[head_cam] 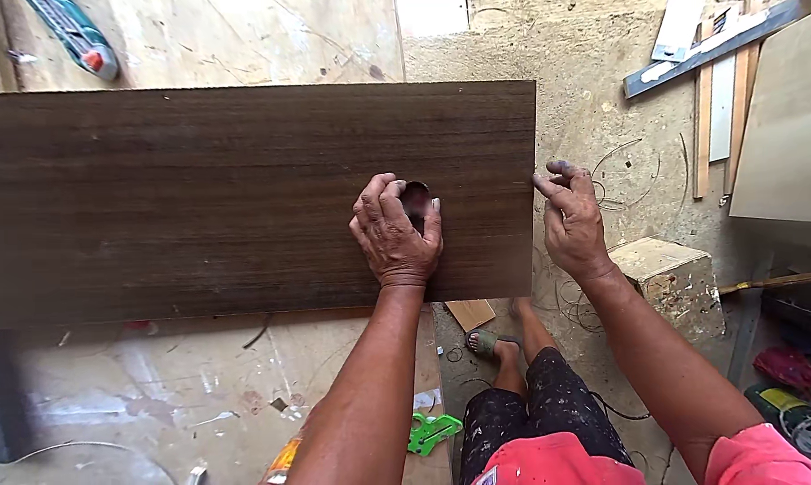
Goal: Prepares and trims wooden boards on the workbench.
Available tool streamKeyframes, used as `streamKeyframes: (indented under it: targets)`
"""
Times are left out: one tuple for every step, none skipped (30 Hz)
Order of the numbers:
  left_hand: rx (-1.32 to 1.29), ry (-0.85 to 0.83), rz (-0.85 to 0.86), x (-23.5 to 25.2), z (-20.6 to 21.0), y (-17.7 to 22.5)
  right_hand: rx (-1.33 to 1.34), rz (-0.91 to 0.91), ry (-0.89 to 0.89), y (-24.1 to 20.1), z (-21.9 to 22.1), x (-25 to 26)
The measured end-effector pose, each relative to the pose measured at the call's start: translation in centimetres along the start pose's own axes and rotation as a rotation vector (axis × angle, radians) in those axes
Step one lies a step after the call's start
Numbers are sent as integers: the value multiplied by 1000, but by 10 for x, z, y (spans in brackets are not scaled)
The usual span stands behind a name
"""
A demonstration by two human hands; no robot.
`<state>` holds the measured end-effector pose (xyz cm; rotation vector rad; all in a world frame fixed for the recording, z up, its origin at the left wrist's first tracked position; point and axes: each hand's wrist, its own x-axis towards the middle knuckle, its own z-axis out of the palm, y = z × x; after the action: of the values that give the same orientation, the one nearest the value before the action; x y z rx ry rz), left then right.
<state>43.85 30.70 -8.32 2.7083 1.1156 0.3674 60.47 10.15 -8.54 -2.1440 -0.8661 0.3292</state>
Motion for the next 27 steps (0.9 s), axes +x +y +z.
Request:
streamKeyframes:
  targets:
    - [-2,1,2,0,0,0,-17,-15,-3,0,-1,0]
    - [-3,-1,0,1,0,0,-27,-27,-9,-1,-3,-2]
    - [-5,-2,-2,0,-1,0,-32,-30,-17,-3,-6,-5]
    - [-12,2,-1,0,-1,0,-41,-28,-32,-6,-10,-9]
    - [-23,9,4,0,-1,1,-56,-29,-43,-9,-15,-10]
    - [-37,15,10,0,-1,1,-81,-41,-36,-11,-18,-10]
    - [-48,24,24,0,-1,1,-112,-63,-23,-13,-18,-7]
    - [-55,37,42,-1,-2,2,-145,-95,-21,-17,-17,-2]
    - [-58,49,58,-1,-1,1,-168,-134,-30,-24,-13,4]
    - [-61,62,70,-2,-1,1,-184,-176,-50,-33,-7,11]
    - [-64,73,76,-2,0,0,-195,-226,-71,-42,1,18]
    - [-66,81,80,-3,1,-1,-210,-278,-96,-52,11,25]
    - [-73,82,80,-2,1,-2,-219,-328,-113,-61,20,31]
    - [-80,81,77,-2,1,-2,-223,-378,-119,-69,29,36]
    - [-86,80,73,-2,2,-2,-225,-419,-131,-76,37,40]
    - [-89,80,70,-2,2,-2,-241,-449,-152,-81,43,44]
    - [-87,85,69,-2,2,-2,-262,-472,-167,-85,48,46]
    - [-91,93,69,-1,2,-2,-285,-491,-179,-87,53,47]
    - [-94,95,67,-1,2,-2,-308,-503,-194,-89,56,49]
    - [-94,93,63,-1,3,-2,-333,-510,-215,-90,57,50]
    - [-91,92,61,-1,3,-2,-359,-512,-233,-92,58,51]
    - [-89,92,58,-1,3,-2,-384,-514,-253,-92,59,51]
    - [-88,93,56,-1,3,-2,-401,-514,-272,-93,58,52]
    - [-87,92,56,-1,3,-2,-400,-514,-281,-94,58,52]
    - [-88,93,57,-1,3,-2,-384,-510,-284,-95,56,52]
    - [-89,93,58,-1,3,-2,-359,-505,-274,-96,54,52]
    - [-89,92,58,-1,3,-3,-337,-495,-260,-97,53,52]
